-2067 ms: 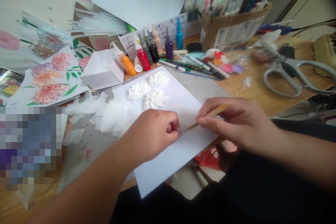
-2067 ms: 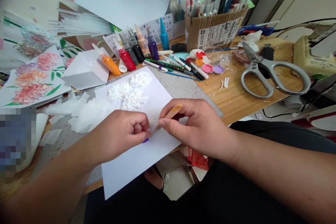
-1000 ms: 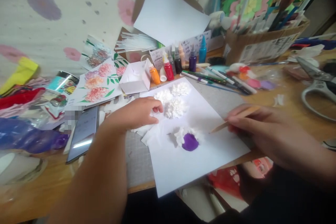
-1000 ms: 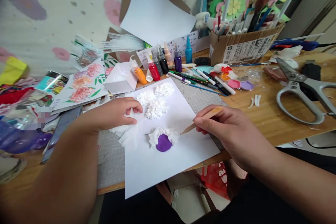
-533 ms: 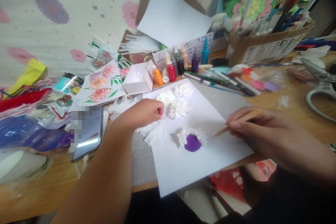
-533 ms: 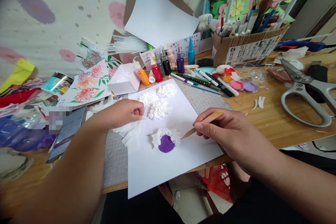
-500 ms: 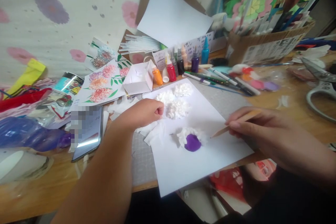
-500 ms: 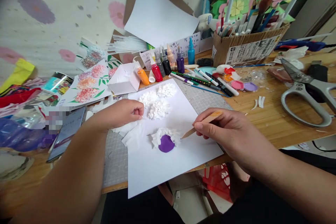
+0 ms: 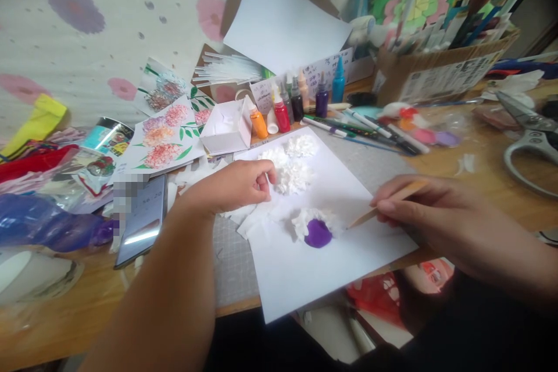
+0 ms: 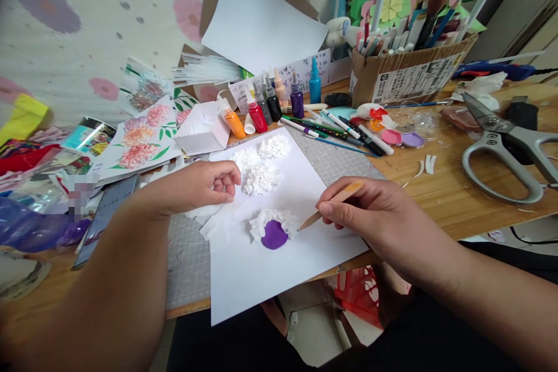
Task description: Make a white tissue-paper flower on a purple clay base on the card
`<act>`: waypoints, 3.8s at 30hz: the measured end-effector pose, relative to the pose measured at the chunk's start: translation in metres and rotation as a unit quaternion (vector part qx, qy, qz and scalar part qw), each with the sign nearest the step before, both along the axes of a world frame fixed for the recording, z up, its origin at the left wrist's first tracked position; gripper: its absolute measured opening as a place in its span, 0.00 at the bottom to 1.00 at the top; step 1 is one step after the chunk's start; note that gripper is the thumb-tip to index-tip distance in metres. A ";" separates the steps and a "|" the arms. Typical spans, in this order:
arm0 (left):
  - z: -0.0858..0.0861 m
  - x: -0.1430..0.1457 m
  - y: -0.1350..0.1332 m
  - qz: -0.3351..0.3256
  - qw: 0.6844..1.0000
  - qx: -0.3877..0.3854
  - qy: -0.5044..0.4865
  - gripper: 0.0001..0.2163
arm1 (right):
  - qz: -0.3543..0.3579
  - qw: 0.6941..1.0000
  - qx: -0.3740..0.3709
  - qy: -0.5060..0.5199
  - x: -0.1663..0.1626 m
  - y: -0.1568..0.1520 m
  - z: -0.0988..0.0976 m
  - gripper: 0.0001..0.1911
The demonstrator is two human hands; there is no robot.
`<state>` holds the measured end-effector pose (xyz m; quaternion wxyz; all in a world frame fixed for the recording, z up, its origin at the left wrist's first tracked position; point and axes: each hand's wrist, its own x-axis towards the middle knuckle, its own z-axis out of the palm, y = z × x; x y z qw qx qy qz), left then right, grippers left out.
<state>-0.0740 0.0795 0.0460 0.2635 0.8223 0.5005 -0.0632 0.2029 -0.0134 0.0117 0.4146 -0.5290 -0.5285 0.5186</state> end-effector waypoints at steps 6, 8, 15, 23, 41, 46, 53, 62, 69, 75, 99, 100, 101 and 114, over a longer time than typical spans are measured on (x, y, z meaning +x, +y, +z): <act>-0.005 0.007 -0.001 -0.058 0.998 -0.007 -0.003 0.08 | 0.008 1.000 0.003 -0.006 -0.001 0.000 0.000 0.13; -0.009 0.010 -0.001 -0.096 0.995 0.007 -0.007 0.09 | 0.009 1.000 0.015 -0.012 -0.002 0.000 0.000 0.13; -0.014 0.016 -0.005 -0.153 0.988 0.030 -0.001 0.03 | 0.009 0.999 0.033 -0.015 -0.002 0.000 -0.004 0.12; 0.011 0.010 -0.011 -0.093 0.988 0.054 -0.109 0.03 | 0.027 1.000 -0.003 -0.007 -0.001 -0.001 -0.007 0.10; -0.006 0.060 -0.051 -0.136 0.978 -0.061 -0.146 0.06 | 0.092 0.984 0.070 -0.134 -0.004 0.001 -0.007 0.11; -0.010 0.065 -0.054 -0.156 0.979 -0.022 -0.127 0.05 | 0.080 0.989 0.071 -0.099 -0.002 0.001 -0.006 0.09; -0.010 0.063 -0.052 -0.188 0.975 0.023 -0.112 0.04 | 0.083 0.991 0.095 -0.036 0.002 -0.006 0.000 0.05; 0.001 0.053 -0.048 -0.303 0.952 -0.022 -0.050 0.04 | 0.289 0.944 0.154 -0.050 -0.002 -0.013 0.000 0.03; 0.000 0.053 -0.052 -0.326 0.944 -0.033 -0.036 0.08 | 0.346 0.909 0.221 -0.076 -0.001 -0.014 -0.002 0.05; 0.003 0.052 -0.053 -0.309 0.950 -0.041 -0.021 0.04 | 0.348 0.895 0.272 -0.070 -0.006 -0.017 -0.006 0.09; -0.012 0.054 -0.072 -0.280 0.957 0.081 0.011 0.13 | 0.350 0.896 0.265 -0.061 -0.007 -0.016 -0.007 0.06; -0.011 0.055 -0.072 -0.281 0.956 0.080 0.017 0.12 | 0.349 0.895 0.270 -0.061 -0.007 -0.016 -0.008 0.06; -0.011 0.055 -0.073 -0.283 0.956 0.081 0.023 0.12 | 0.346 0.894 0.276 -0.062 -0.008 -0.016 -0.009 0.06; -0.013 0.053 -0.074 -0.274 0.958 0.084 0.004 0.05 | 0.353 0.895 0.263 -0.069 -0.005 -0.015 -0.001 0.05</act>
